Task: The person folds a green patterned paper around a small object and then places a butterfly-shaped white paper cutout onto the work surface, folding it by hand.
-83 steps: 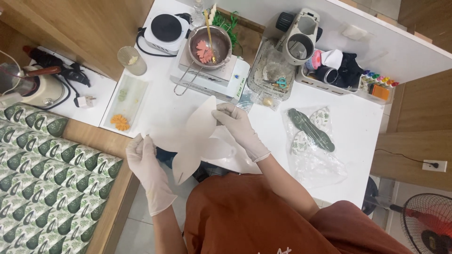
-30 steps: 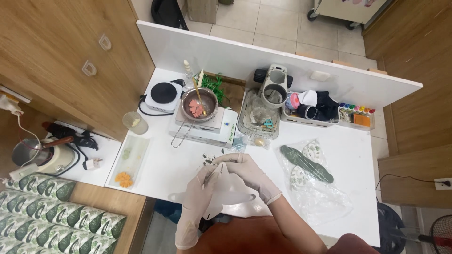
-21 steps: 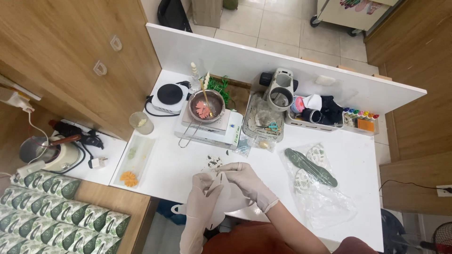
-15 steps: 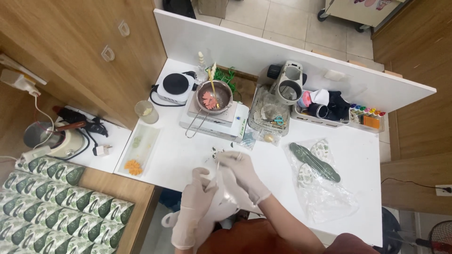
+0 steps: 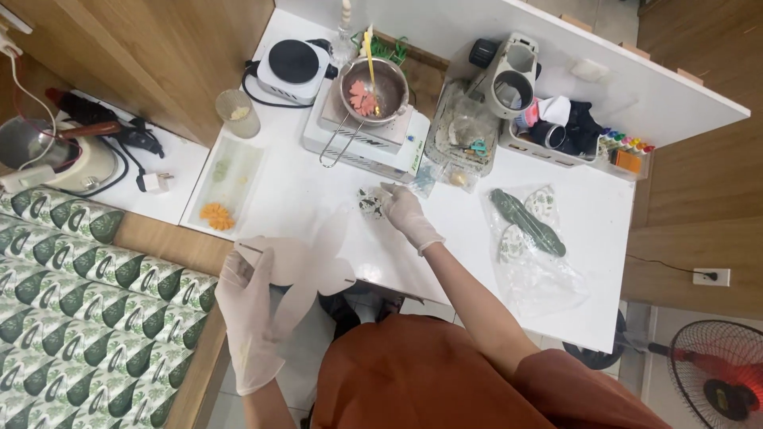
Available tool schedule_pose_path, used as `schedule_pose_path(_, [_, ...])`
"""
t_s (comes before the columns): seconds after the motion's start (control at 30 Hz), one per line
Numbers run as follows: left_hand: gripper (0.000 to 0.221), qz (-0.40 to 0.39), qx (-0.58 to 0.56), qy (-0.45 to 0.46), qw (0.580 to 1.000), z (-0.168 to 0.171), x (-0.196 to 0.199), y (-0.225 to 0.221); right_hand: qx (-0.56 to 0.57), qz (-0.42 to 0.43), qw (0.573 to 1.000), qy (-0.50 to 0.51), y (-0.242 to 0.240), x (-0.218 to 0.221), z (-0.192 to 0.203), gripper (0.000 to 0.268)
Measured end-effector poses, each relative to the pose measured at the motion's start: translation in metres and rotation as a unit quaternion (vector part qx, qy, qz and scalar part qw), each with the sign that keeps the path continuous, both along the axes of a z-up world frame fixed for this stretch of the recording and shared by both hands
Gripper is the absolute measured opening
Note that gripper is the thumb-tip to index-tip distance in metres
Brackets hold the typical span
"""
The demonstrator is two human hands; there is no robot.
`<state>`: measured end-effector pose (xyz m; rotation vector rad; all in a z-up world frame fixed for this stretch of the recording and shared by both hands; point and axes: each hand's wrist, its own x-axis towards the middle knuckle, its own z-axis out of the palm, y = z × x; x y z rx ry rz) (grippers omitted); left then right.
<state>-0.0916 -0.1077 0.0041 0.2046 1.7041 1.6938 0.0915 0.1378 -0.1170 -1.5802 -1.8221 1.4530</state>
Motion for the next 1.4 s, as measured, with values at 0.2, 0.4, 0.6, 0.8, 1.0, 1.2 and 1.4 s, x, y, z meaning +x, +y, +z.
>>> schedule_pose_path(0.2, [0.027,0.034,0.090,-0.047,0.994,-0.006,-0.001,0.020,-0.242,0.066,0.939,0.236,-0.031,0.015,0.044,0.059])
schedule_pose_path(0.4, [0.041,-0.098,0.013,-0.012,0.995,-0.023,0.005,0.026,-0.188,0.114,0.974,0.057,-0.052,0.016,0.095,0.036])
schedule_pose_path(0.6, [0.078,-0.211,0.018,0.060,0.975,-0.037,-0.017,-0.005,-0.213,-0.078,0.891,0.394,-0.051,0.032,0.118,0.030])
schedule_pose_path(0.8, [0.080,-0.262,0.067,-0.095,0.958,-0.023,0.043,0.024,-0.259,-0.157,0.843,0.445,-0.055,0.035,0.122,0.032])
schedule_pose_path(1.0, [0.059,-0.152,0.154,-0.043,0.975,-0.052,0.085,0.081,-0.135,-0.133,0.889,0.417,-0.059,0.033,0.086,0.035])
schedule_pose_path(1.2, [0.062,-0.202,0.135,0.307,0.920,-0.009,0.106,0.100,0.343,0.130,0.923,0.112,-0.085,0.028,0.141,0.054])
schedule_pose_path(1.4, [0.081,-0.262,-0.091,0.344,0.897,0.032,0.104,0.112,0.322,0.126,0.933,0.100,-0.096,0.036,0.159,0.067])
